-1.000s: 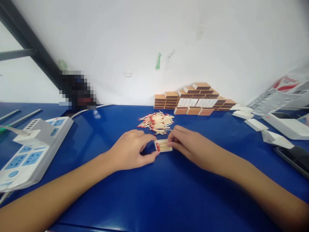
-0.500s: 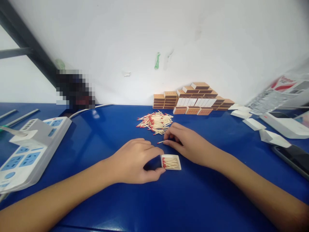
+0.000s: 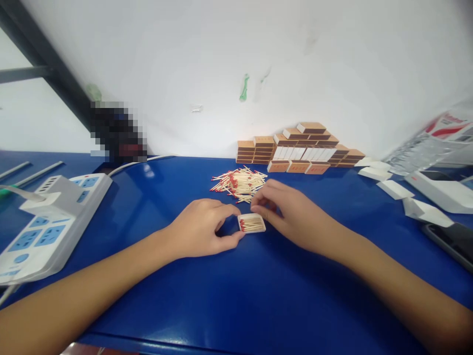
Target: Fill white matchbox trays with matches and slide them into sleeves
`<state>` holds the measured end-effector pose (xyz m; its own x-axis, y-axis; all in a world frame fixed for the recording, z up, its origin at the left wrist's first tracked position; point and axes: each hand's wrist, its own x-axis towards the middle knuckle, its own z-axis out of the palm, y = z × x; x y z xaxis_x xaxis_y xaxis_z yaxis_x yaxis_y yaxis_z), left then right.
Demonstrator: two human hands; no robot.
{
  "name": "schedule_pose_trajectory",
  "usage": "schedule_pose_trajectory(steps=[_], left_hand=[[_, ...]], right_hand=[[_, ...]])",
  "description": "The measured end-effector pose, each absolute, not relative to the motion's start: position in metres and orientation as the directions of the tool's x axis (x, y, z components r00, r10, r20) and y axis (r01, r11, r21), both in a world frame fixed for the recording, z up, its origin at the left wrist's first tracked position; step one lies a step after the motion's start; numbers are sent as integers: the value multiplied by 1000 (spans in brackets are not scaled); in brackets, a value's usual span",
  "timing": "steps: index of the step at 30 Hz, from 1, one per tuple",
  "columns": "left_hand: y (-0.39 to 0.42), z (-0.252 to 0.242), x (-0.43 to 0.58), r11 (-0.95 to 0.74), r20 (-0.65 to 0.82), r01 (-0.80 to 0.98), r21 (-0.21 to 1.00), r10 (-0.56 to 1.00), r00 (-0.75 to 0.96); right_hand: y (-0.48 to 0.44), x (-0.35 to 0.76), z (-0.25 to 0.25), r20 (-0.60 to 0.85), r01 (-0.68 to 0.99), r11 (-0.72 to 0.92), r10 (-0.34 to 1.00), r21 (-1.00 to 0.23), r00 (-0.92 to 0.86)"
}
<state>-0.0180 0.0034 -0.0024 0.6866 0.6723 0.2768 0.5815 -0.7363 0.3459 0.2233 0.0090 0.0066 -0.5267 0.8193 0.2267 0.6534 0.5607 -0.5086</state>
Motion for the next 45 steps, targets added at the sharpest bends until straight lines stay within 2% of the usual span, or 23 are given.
schedule_pose_trajectory(steps=[5,12,18,25,31,38,45], left_hand=[[0,-2,-18,-772,280,548,322,631,724],[1,-2,-17,-772,288,552,315,632,719],[3,-2,-19,-765,293,565,308,641,709],[4,-4,-20,-757,300,574,313,652,696],[7,-4,-21,-746,306,589,311,665,681],[7,-4,-23,-737,290,594,323,674,679],[7,-2,-22,-728,306,608,316,685,661]], right_hand=[[31,216,-5,338,680,611,791,-405,-510],[41,211,-11,338,659,614,790,-435,-513],[41,219,-14,275,693,578,815,-431,-509],[41,222,-19,233,756,550,835,-355,-498],[39,234,-14,197,781,527,850,-336,-489],[37,242,-8,106,794,471,877,-384,-469],[28,247,2,146,740,513,851,-435,-504]])
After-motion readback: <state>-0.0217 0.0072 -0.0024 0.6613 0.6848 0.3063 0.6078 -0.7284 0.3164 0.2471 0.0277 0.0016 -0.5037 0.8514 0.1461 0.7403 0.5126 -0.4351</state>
